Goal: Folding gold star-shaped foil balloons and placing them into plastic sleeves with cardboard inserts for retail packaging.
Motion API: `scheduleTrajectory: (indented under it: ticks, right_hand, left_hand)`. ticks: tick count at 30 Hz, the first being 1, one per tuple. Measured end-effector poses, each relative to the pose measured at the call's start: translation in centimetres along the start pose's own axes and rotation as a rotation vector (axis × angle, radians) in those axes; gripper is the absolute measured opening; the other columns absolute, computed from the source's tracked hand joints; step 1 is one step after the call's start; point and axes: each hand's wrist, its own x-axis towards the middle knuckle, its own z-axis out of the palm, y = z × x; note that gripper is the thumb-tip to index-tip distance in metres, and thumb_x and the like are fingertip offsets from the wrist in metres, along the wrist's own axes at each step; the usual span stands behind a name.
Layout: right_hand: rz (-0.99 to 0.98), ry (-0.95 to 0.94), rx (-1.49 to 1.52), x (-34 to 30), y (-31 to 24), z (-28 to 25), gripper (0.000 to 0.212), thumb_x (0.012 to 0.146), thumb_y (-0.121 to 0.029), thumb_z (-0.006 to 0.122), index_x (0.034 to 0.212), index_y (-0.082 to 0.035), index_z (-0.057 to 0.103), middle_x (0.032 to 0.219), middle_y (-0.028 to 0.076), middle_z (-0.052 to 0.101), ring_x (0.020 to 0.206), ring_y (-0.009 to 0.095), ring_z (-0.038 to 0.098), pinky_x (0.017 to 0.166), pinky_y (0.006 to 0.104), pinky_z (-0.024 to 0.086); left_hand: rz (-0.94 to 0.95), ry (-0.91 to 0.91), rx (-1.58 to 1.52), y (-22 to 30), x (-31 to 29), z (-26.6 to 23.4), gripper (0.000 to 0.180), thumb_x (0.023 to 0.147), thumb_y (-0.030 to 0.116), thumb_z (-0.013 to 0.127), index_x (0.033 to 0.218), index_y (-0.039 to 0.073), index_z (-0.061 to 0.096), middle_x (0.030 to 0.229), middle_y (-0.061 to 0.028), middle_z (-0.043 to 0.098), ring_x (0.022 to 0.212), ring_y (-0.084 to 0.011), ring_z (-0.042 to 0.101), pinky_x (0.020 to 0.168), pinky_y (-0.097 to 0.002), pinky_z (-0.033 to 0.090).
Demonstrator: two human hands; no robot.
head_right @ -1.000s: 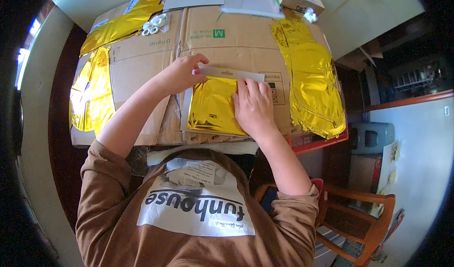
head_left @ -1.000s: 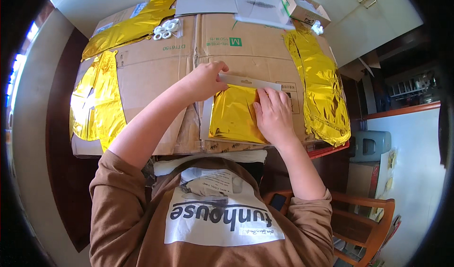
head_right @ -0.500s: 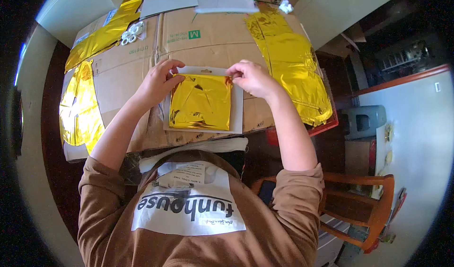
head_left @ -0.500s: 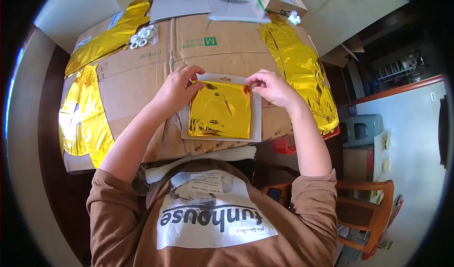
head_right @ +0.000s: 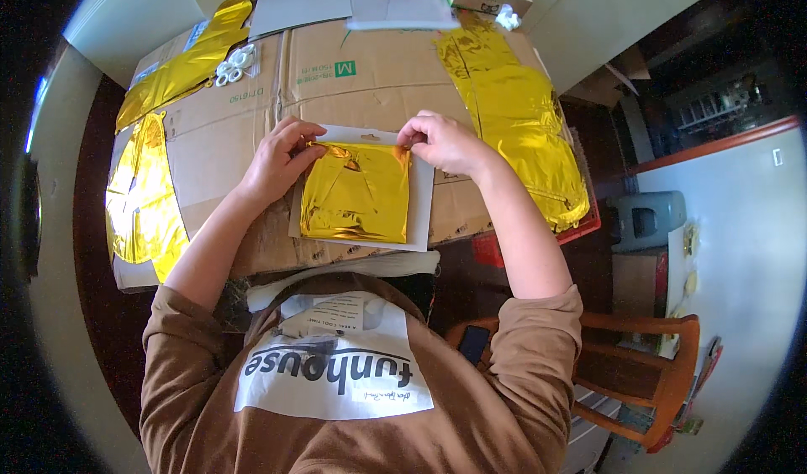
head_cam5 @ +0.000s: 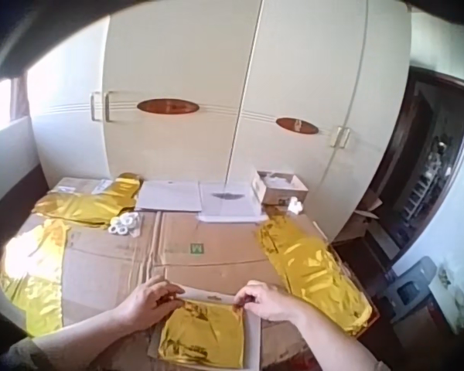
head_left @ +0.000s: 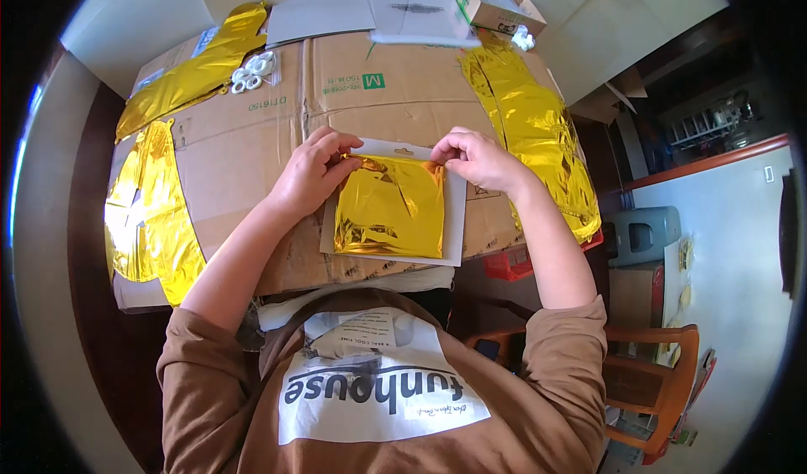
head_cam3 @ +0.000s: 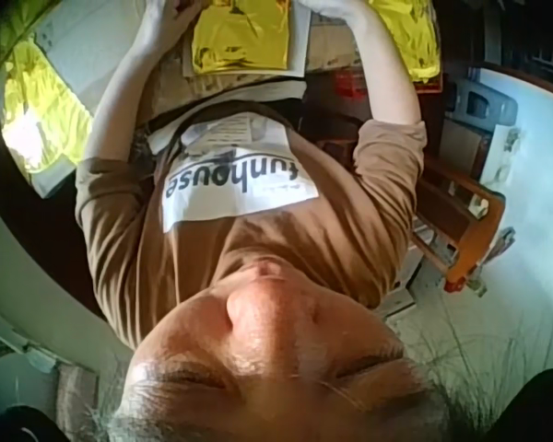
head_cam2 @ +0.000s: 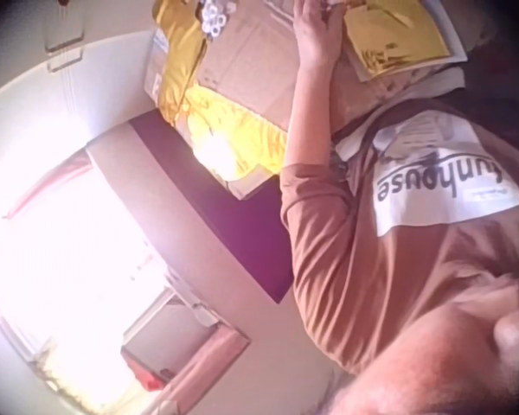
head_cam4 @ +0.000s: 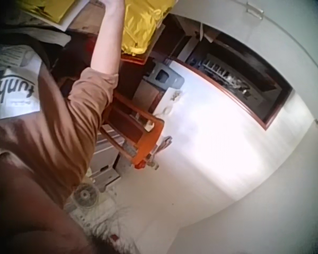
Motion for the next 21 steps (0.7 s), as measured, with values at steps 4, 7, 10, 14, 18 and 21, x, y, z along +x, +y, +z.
scheduleTrajectory:
  ticks: [4,7,10,14,18,21]
  right_hand:
    - [0.040,-0.013,-0.010,0.5,0.1,-0.3,0.022,0.086,0.000,0.062,0.107,-0.001,0.070,0.102,0.007,0.064,0.097,0.019,0.063,0.088,0.0318,0.051]
    - [0.075,-0.052,0.017,0.8,-0.3,-0.5,0.021,0.086,-0.006,0.065,0.106,-0.001,0.070,0.102,0.008,0.064,0.096,0.019,0.063,0.088,0.0328,0.051]
    - [0.089,-0.126,-0.015,0.8,-1.0,-1.0,0.023,0.085,-0.015,0.071,0.104,-0.001,0.070,0.100,0.008,0.064,0.094,0.020,0.062,0.086,0.0334,0.050]
    - [0.079,-0.178,-0.031,0.3,-1.8,-1.6,0.024,0.089,-0.022,0.076,0.099,-0.001,0.069,0.094,0.004,0.065,0.089,0.015,0.059,0.081,0.0293,0.048]
    - [0.121,-0.099,0.390,-0.7,-0.7,-0.8,0.020,0.095,-0.021,0.074,0.097,-0.002,0.069,0.089,-0.003,0.065,0.085,0.006,0.055,0.078,0.0238,0.046]
    - [0.142,0.017,0.549,-1.9,-0.7,0.3,0.017,0.097,-0.019,0.072,0.098,-0.003,0.070,0.089,-0.005,0.065,0.085,0.003,0.054,0.080,0.0218,0.045]
  left_hand:
    - [0.035,0.026,-0.004,0.1,0.0,0.1,0.026,0.092,0.006,0.072,0.117,0.002,0.066,0.096,-0.0084,0.060,0.082,-0.0175,0.062,0.076,-0.0294,0.053]
    - [0.092,0.042,-0.004,-0.1,-0.1,0.2,0.026,0.091,0.004,0.073,0.117,0.002,0.066,0.097,-0.0084,0.060,0.082,-0.0177,0.062,0.075,-0.0295,0.053]
    - [0.095,0.062,-0.043,0.1,0.0,0.2,0.027,0.091,0.003,0.073,0.117,0.003,0.066,0.097,-0.0087,0.060,0.082,-0.0176,0.063,0.075,-0.0289,0.053]
    - [-0.047,0.036,-0.159,0.0,0.0,0.2,0.033,0.094,0.005,0.072,0.125,0.003,0.061,0.103,-0.0059,0.062,0.086,-0.0139,0.063,0.077,-0.0285,0.054]
    - [-0.338,0.097,-0.595,0.7,0.2,0.9,0.041,0.097,0.009,0.070,0.134,0.001,0.054,0.114,-0.0054,0.065,0.098,-0.0110,0.063,0.084,-0.0266,0.054]
    - [-0.402,0.067,-0.736,1.1,0.2,0.5,0.042,0.098,0.010,0.068,0.136,-0.001,0.053,0.116,-0.0072,0.067,0.105,-0.0107,0.063,0.090,-0.0250,0.053]
